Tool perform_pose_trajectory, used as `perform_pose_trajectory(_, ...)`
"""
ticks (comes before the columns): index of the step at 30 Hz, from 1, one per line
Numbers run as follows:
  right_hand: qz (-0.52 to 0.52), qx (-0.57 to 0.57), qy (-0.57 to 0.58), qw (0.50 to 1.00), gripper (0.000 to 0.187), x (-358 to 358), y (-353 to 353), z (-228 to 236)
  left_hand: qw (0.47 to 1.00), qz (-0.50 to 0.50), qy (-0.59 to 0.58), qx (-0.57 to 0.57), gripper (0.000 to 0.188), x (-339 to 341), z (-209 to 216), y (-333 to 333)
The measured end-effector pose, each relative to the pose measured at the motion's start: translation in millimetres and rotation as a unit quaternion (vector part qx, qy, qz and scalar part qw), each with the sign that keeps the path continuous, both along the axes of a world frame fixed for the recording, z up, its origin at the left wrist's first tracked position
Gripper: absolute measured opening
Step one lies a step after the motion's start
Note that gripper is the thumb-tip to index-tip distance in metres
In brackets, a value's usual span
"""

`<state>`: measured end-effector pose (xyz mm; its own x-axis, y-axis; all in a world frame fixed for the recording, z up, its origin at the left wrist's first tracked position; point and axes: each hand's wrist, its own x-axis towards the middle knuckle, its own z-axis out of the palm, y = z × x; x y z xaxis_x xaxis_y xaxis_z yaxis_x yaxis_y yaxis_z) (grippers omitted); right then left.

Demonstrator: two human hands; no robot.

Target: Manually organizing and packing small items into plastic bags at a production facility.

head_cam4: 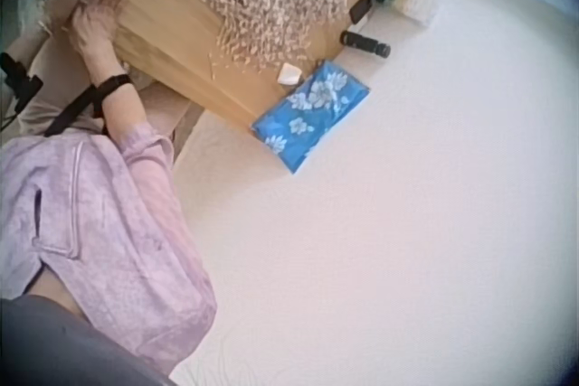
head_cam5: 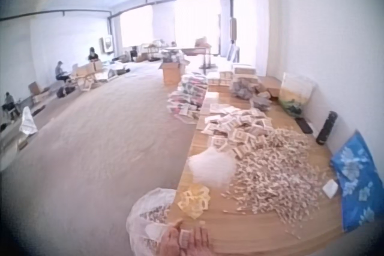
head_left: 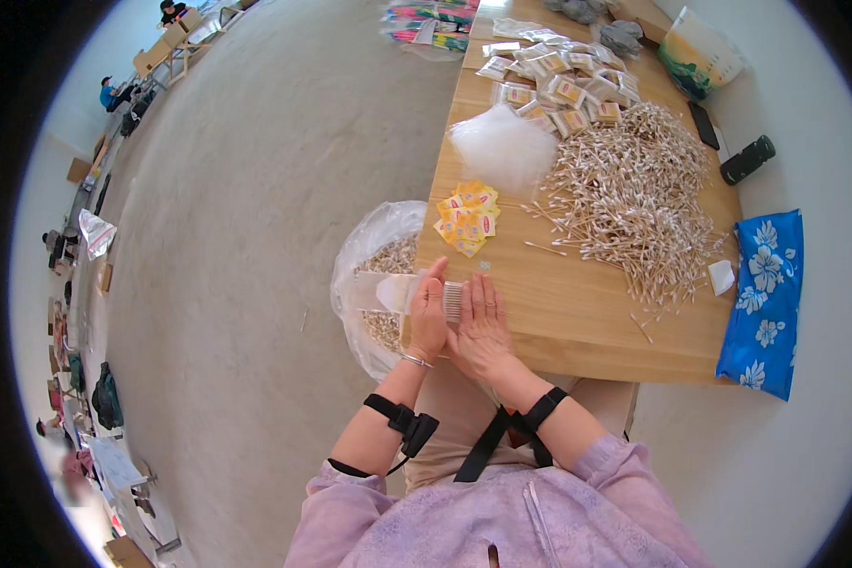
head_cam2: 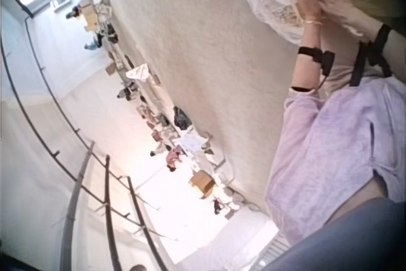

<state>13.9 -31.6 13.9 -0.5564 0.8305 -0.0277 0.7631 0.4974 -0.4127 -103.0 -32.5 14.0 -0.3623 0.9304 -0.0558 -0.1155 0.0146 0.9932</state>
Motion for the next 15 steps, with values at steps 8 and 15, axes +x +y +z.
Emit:
perform_pose_trajectory(8,-0.003,0.035,-0.027,0.999,0.087,-8,-5,-7,0.984,-0.082,0.16,-0.007,0.051,-19,4,-8)
perform_pose_trajectory(15,0.004,0.033,0.016,0.999,0.088,-20,-6,-3,0.749,-0.161,0.641,-0.038,0.06,-92,37,-15)
